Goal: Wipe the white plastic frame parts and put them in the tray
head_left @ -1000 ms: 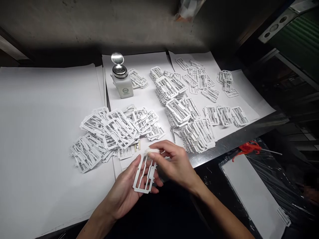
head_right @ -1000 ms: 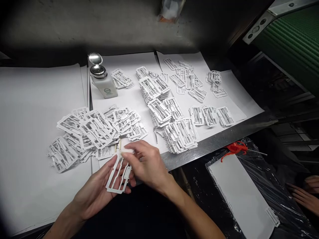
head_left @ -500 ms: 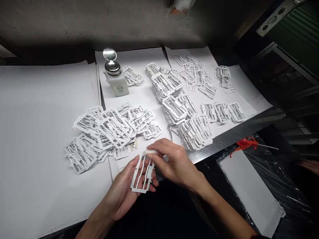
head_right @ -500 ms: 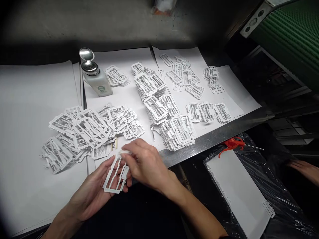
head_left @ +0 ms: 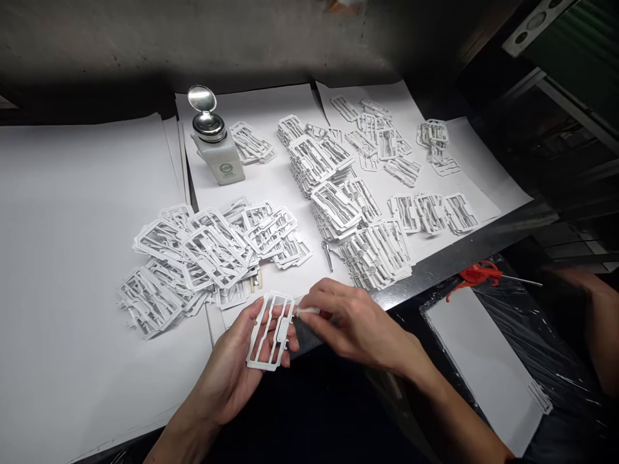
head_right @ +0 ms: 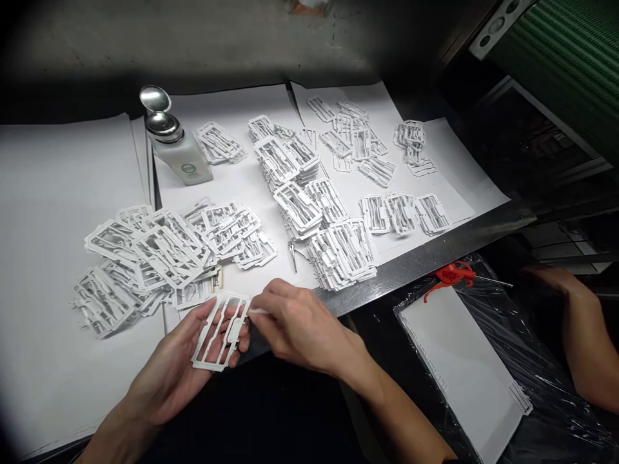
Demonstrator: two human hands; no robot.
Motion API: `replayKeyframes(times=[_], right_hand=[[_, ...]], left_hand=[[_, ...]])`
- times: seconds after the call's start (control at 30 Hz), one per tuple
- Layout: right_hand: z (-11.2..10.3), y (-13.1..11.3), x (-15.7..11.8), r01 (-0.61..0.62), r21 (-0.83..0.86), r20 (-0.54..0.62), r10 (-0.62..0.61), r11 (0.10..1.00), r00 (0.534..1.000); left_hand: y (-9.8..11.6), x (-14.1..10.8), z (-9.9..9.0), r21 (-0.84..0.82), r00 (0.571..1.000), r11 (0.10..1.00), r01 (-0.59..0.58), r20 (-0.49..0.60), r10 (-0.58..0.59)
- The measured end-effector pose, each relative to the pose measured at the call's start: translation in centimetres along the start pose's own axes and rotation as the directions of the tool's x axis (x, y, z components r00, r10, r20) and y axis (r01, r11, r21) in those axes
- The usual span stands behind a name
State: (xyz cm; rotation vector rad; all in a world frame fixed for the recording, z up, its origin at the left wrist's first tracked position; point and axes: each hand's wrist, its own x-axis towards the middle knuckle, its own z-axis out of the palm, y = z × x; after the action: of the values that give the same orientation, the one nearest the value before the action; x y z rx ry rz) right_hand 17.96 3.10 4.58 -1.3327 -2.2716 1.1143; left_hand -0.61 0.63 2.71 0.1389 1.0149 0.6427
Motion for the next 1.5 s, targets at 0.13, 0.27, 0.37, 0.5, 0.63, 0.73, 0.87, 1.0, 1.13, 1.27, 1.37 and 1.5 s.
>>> replayKeyframes(times=[0.13, 0.27, 0.37, 0.5, 0.63, 0.73, 0.87, 1.0, 1.13, 1.27, 1.37, 1.5], right_hand=[[-0.7, 0.4, -0.4, -0.036, 0.043, -0.117, 0.041, 0.998, 0.992], [-0.5, 0.4, -0.6, -0.035, 0.094, -0.181, 0.052, 0.995, 0.982], [-0.1, 0.3, -0.8, -0.060, 0.116, -0.217, 0.084, 0.991, 0.973], [0.7, 0.2, -0.7, -0.068, 0.136, -0.213, 0.096, 0.988, 0.972], [1.5, 0.2, -0.6, -0.046, 0.119, -0.157, 0.065, 0.992, 0.985], [1.2, 0.1, -0.9, -0.032, 0.123, -0.077, 0.041, 0.992, 0.996], [0.9, -0.6, -1.3, -0.033, 0.155, -0.120, 0.052, 0.987, 0.991], [1.2, -1.4, -1.7, 0.040, 0.196, 0.000, -0.041, 0.980, 0.999], [0.9, -1.6, -1.8, 0.017, 0.189, 0.012, -0.020, 0.982, 1.000], [1.4, -2.3, -0.9, 0.031, 0.180, -0.072, -0.018, 0.983, 0.997], [2.7, -3.2, -0.2, 0.101, 0.104, -0.056, -0.095, 0.989, 0.994], [3.6, -3.5, -0.6, 0.168, -0.022, 0.091, -0.166, 0.986, 0.982]], left_hand=[[0.2, 0.1, -0.2, -0.077, 0.998, 0.996, 0.040, 0.054, -0.036], [0.4, 0.3, 0.0, -0.173, 0.996, 0.983, 0.070, 0.065, -0.060], [0.3, 0.5, 0.1, -0.222, 0.996, 0.972, 0.077, 0.055, -0.066], [-0.1, 0.6, -0.1, -0.274, 0.996, 0.959, 0.069, 0.076, -0.050], [-0.3, 0.7, 0.0, -0.339, 1.000, 0.941, 0.007, 0.015, -0.002], [-0.3, 0.6, 0.3, -0.317, 1.000, 0.948, 0.000, -0.002, -0.001], [-0.1, 0.7, 0.6, -0.307, 1.000, 0.952, -0.009, 0.015, 0.014], [-0.1, 0.8, 0.7, -0.317, 0.999, 0.948, -0.016, 0.025, 0.025], [-0.2, 0.9, 0.7, -0.341, 0.997, 0.940, 0.010, 0.072, 0.016], [-0.3, 1.0, 0.6, -0.378, 0.997, 0.926, -0.014, 0.068, 0.043], [-0.4, 1.0, 0.6, -0.378, 0.992, 0.924, 0.056, 0.125, -0.009], [-0.2, 0.9, 0.4, -0.357, 0.996, 0.934, -0.003, 0.086, 0.036]])
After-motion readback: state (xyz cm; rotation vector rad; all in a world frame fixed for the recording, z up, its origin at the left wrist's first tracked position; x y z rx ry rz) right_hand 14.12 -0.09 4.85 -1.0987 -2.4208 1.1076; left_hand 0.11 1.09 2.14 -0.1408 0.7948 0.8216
